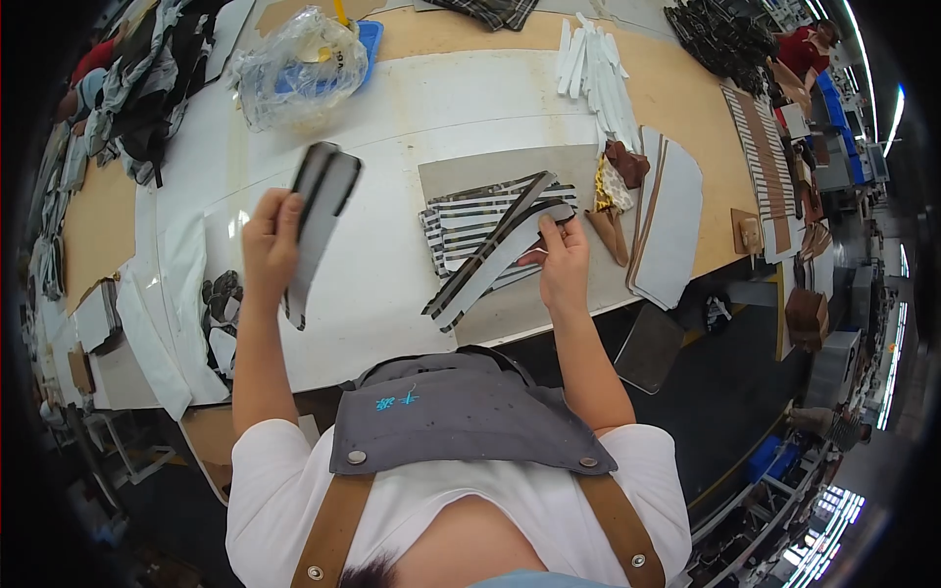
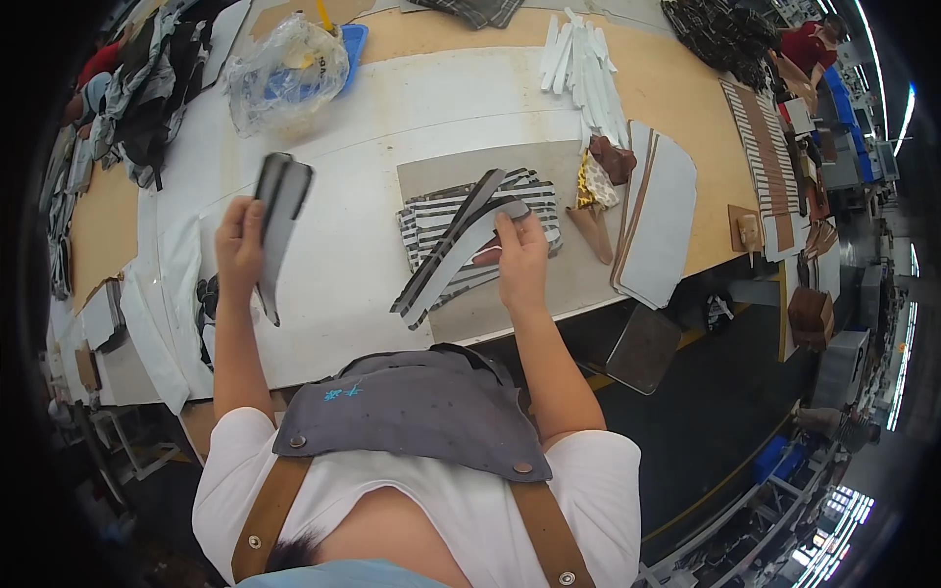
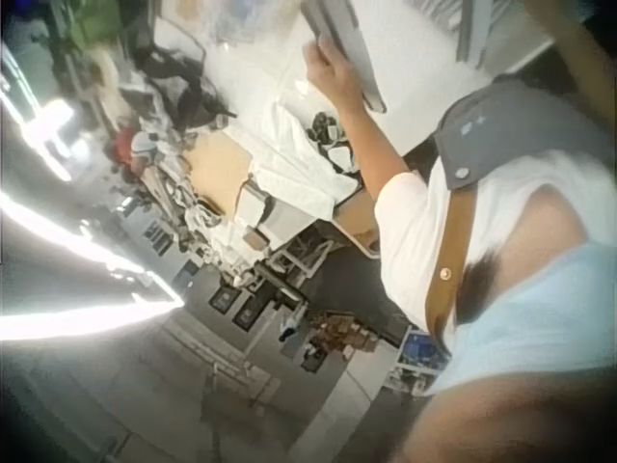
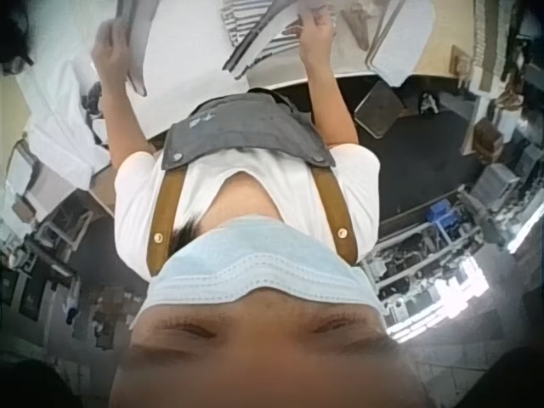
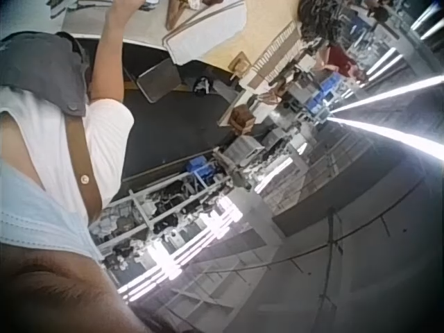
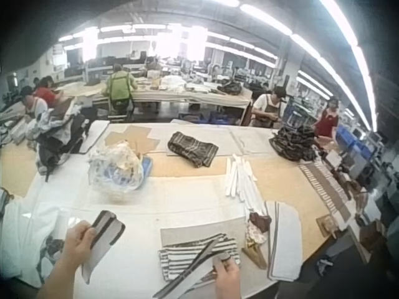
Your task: Applying glue to leather pieces and assembling them into larger components.
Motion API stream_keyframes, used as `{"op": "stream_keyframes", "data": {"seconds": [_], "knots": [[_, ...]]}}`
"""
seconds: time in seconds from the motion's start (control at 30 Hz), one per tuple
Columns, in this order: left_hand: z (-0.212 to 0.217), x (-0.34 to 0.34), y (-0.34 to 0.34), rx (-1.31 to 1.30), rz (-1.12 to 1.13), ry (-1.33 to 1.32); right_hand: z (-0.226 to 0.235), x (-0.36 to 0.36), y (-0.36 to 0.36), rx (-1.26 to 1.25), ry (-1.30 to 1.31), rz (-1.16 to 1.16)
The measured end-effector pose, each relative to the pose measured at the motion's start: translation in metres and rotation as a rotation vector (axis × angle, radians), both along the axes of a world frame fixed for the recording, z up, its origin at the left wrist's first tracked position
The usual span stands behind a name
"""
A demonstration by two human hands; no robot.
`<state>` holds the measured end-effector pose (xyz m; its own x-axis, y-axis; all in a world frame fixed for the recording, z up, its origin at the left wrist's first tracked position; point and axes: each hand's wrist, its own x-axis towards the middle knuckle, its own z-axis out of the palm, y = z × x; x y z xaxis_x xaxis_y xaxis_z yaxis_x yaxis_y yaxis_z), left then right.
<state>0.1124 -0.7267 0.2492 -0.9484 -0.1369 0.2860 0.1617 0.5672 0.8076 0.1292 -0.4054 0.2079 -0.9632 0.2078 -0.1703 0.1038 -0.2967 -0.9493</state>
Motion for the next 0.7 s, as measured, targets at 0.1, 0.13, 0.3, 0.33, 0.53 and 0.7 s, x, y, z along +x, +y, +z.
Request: {"op": "stream_keyframes", "data": {"seconds": [0.1,0.13,0.3,0.33,0.53,0.7], "knots": [[0.025,0.001,-0.033,0.295,0.154,0.191,-0.018,0.004,0.01,-0.167,-0.104,-0.007],[0.031,-0.002,-0.035,0.456,0.178,0.255,-0.026,0.004,0.014,-0.167,-0.105,-0.017],[0.041,-0.022,0.027,0.39,-0.1,0.154,-0.095,-0.007,0.055,-0.109,-0.16,-0.18],[0.029,-0.029,0.059,0.5,-0.167,0.083,-0.103,-0.005,0.063,-0.106,-0.16,-0.186],[-0.077,-0.069,0.228,0.164,-0.526,-0.254,-0.131,0.02,0.094,0.262,-0.324,-0.204],[-0.201,-0.086,0.262,-0.368,-0.468,-0.308,-0.156,0.058,0.061,0.026,-0.677,0.12]]}}
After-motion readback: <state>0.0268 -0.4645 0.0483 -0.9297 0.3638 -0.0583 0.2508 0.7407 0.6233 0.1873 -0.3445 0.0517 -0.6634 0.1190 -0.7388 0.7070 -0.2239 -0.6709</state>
